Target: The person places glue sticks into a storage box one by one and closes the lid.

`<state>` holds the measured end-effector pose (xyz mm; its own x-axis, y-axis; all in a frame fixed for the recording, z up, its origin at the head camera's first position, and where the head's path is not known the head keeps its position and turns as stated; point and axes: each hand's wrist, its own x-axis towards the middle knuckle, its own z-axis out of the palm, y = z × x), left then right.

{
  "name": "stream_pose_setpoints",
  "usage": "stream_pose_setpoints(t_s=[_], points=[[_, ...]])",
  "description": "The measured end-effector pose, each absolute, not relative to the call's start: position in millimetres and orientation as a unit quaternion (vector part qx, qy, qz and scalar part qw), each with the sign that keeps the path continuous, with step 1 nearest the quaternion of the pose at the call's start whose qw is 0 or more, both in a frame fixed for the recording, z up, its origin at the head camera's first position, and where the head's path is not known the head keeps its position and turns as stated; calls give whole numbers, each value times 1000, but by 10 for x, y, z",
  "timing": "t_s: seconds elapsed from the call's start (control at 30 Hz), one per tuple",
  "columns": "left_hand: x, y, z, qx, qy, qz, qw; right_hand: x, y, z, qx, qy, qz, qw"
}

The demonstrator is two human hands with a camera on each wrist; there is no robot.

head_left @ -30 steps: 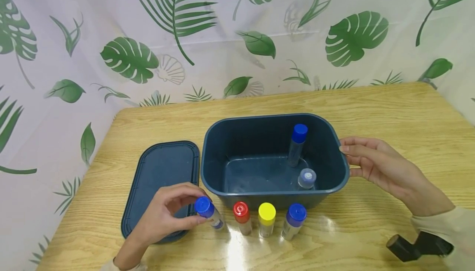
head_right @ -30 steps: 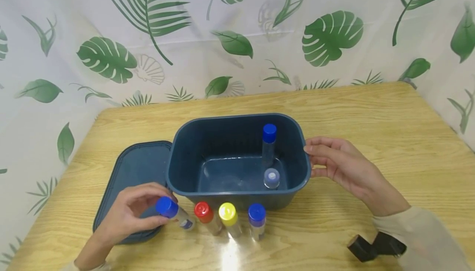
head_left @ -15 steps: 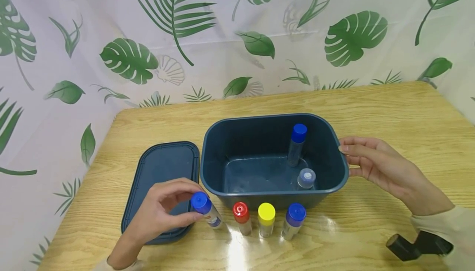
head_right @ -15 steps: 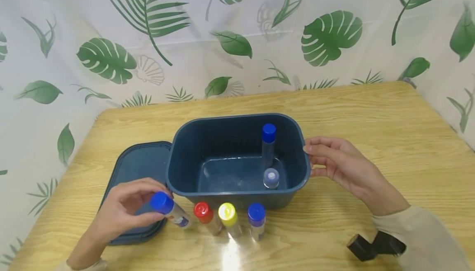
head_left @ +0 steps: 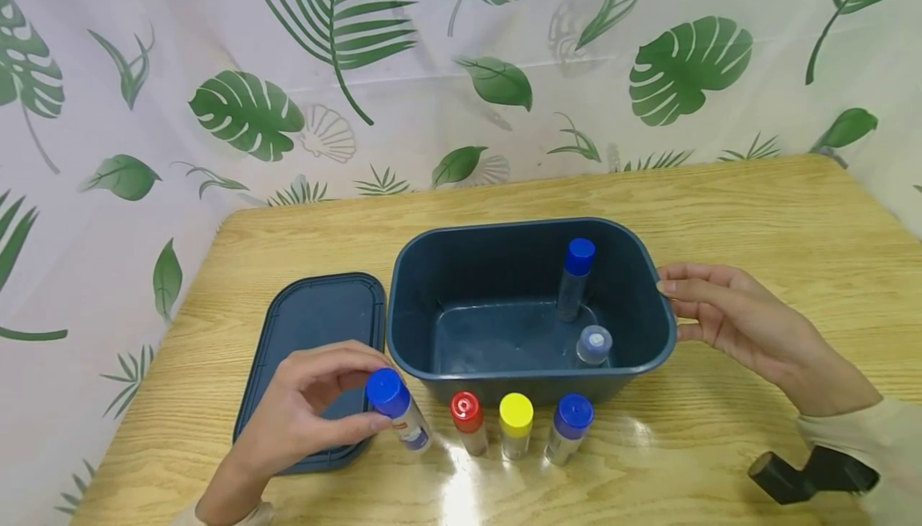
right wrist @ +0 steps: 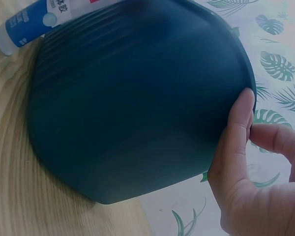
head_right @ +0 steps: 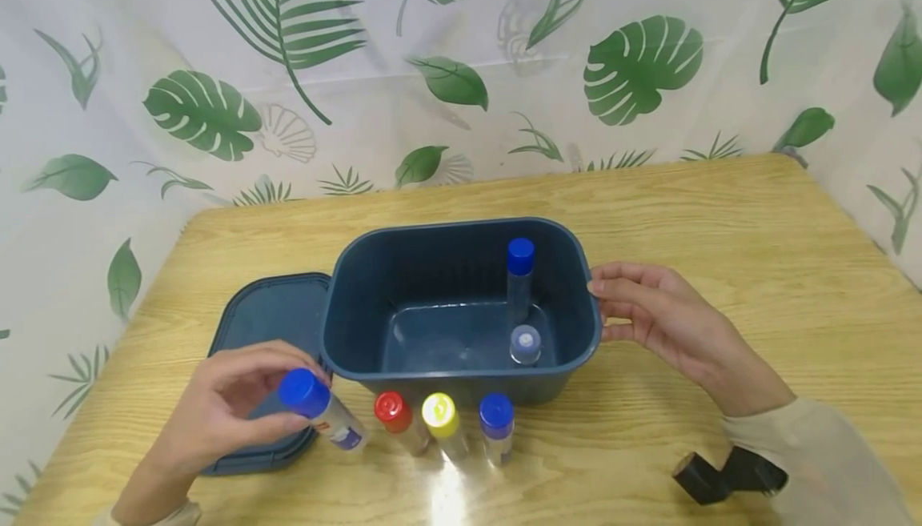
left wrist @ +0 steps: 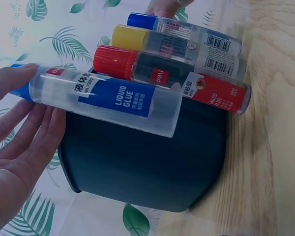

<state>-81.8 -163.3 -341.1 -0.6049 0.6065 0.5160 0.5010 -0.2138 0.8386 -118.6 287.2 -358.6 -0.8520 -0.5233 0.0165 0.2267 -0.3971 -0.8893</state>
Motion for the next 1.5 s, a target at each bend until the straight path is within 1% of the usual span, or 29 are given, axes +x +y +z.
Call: stream_pose_setpoints(t_s=[0.53,1.5], points=[[-872,-1590,-3272,472,610,636,30,-1188,2874,-3593,-153,500,-821,228],[-890,-1519,-2990,476,619,624,21,-1188,2873,-3600,-166,485,-826,235]])
